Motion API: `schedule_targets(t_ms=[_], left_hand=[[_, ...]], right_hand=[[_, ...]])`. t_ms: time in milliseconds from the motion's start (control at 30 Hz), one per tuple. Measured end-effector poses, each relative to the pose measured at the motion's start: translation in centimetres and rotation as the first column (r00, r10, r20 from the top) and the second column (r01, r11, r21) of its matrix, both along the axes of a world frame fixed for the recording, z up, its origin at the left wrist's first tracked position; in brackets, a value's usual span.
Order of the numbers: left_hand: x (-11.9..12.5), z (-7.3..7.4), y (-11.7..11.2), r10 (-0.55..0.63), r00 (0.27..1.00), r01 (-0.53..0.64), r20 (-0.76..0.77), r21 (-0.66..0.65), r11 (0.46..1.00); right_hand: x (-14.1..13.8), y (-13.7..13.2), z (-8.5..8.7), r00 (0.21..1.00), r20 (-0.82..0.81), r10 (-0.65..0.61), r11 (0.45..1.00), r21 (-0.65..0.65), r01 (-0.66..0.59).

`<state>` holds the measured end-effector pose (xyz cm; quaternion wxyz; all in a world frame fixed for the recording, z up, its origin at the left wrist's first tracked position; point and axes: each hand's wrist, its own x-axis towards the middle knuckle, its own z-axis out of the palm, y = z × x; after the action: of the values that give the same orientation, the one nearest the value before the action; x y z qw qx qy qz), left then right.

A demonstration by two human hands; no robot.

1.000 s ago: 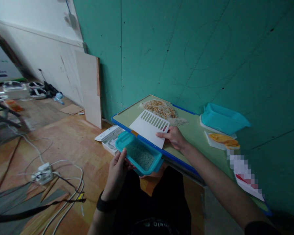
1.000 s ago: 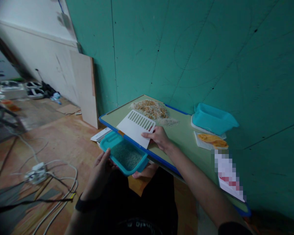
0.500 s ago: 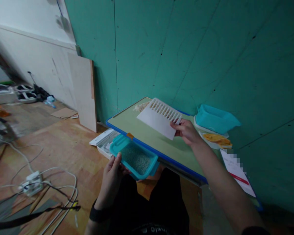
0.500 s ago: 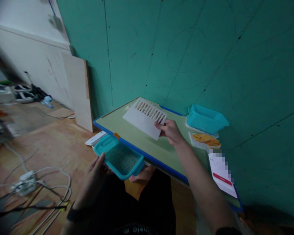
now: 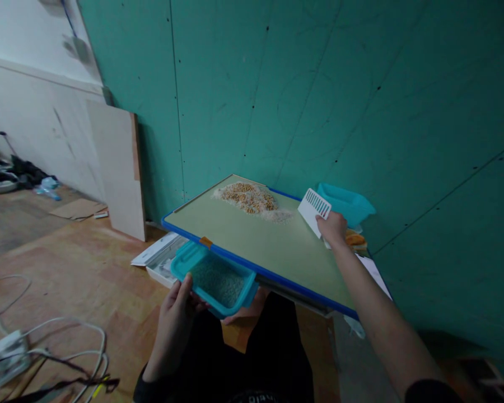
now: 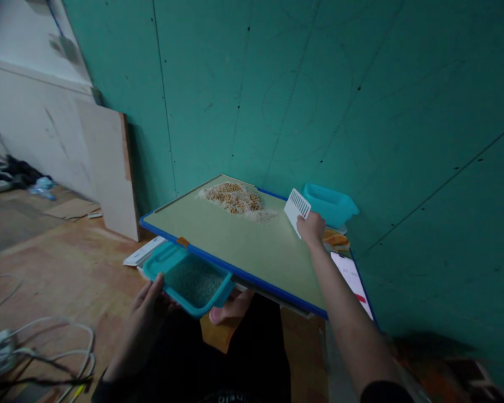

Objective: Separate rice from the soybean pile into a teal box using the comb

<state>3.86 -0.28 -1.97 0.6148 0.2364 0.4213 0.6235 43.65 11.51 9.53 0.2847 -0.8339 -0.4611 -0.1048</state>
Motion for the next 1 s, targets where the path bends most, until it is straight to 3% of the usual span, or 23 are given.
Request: schedule_targets(t_ms=[200,400,633,1000], left_hand=[[-0.1,-0.4,0.3,0.014,1.0,-0.014,0.021,-0.009,1.0],[-0.1,-0.8,0.4,0.013,1.0,-0.013,0.013,-0.006,1.0],[0.0,0.1,0.2,0.001,1.0,-0.001,-0.002,-0.018,1.0],[0.0,-0.6,0.1,-0.021,1.0,0.021,-0.002,0.023,1.0]], right_hand=[[0.6,-0.5,-1.2,0.997,-0.075,0.01,1.0,-0.001,-0.011],[1.3,-1.3,-2.0,0.97,-0.229,0.086,0.989,0.139,-0.054],[0.6,-2.9,-2.5,0.96,-0.241,0.144,0.984,0.139,-0.113],[0.2,-4.5,-3.0,0.877,-0.202,0.437,0.891,0.23,-0.391]])
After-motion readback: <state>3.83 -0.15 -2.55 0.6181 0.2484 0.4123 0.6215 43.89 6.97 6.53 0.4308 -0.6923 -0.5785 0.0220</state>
